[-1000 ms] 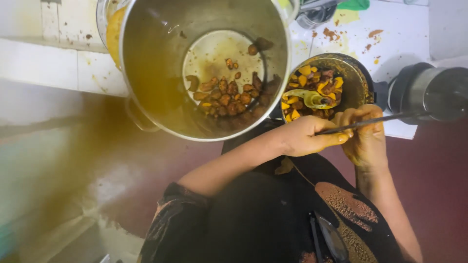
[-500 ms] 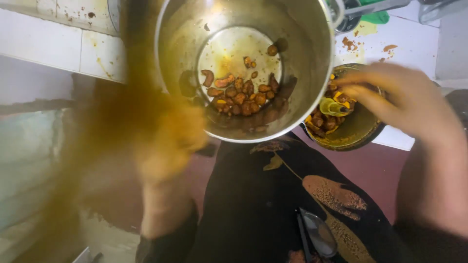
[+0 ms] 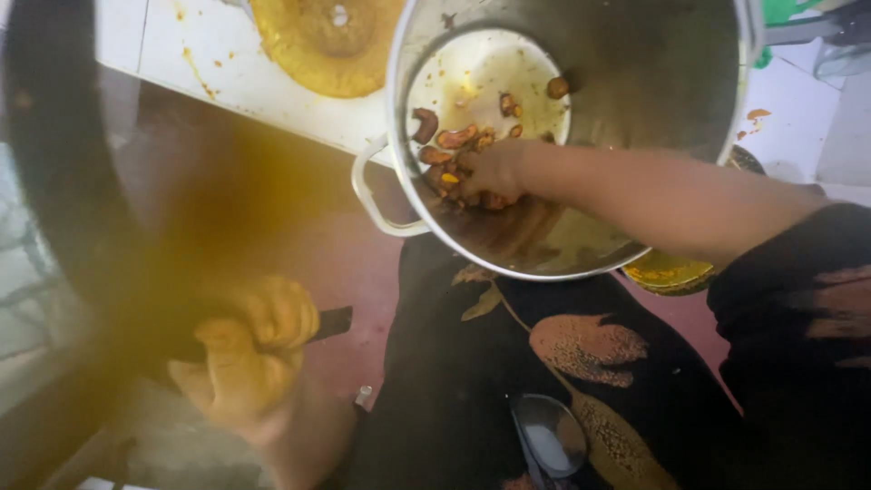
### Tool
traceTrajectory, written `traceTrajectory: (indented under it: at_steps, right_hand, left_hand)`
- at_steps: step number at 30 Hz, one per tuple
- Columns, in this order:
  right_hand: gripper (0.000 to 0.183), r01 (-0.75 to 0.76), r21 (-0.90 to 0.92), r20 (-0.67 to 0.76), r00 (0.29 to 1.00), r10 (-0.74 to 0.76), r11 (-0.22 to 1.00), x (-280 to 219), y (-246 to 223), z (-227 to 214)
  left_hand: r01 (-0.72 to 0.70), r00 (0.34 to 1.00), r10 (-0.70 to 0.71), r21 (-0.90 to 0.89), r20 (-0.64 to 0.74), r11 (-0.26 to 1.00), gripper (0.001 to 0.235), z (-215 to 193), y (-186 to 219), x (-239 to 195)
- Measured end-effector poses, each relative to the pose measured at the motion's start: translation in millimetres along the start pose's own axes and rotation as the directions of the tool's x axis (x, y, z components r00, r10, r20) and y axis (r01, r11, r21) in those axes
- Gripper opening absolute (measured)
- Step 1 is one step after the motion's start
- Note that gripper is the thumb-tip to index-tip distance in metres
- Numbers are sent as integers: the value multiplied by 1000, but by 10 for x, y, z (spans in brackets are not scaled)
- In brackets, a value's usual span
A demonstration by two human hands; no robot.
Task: Peeling and cutting turmeric roots and placing them into a large pot
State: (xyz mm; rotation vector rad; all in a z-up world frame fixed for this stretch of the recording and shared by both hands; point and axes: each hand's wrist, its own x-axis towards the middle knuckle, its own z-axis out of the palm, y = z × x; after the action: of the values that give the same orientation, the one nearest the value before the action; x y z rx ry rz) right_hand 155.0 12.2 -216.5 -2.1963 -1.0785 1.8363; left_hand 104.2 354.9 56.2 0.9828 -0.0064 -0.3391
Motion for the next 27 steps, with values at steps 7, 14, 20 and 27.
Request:
traceTrajectory:
  at_steps: [7, 14, 20, 27]
  right_hand:
    - [47, -311, -654, -503, 860, -89, 689, 174, -43, 524]
    - [36, 41, -175, -370, 923, -104, 984, 61, 35, 102]
    - [27, -281, 296, 5, 956, 293, 913, -850, -632, -748]
    - [70, -127, 687, -180, 924, 337, 715, -2507, -1218, -933]
  left_hand:
    - [-102, 962, 146, 194, -229, 976, 47, -311, -68, 19]
    - [-208, 949, 261, 274, -174, 939, 33, -189, -126, 139]
    - [-282, 924, 362, 418, -126, 864, 33, 213, -40, 140]
    - [-202, 977, 210, 184, -23, 962, 24, 787, -168, 23]
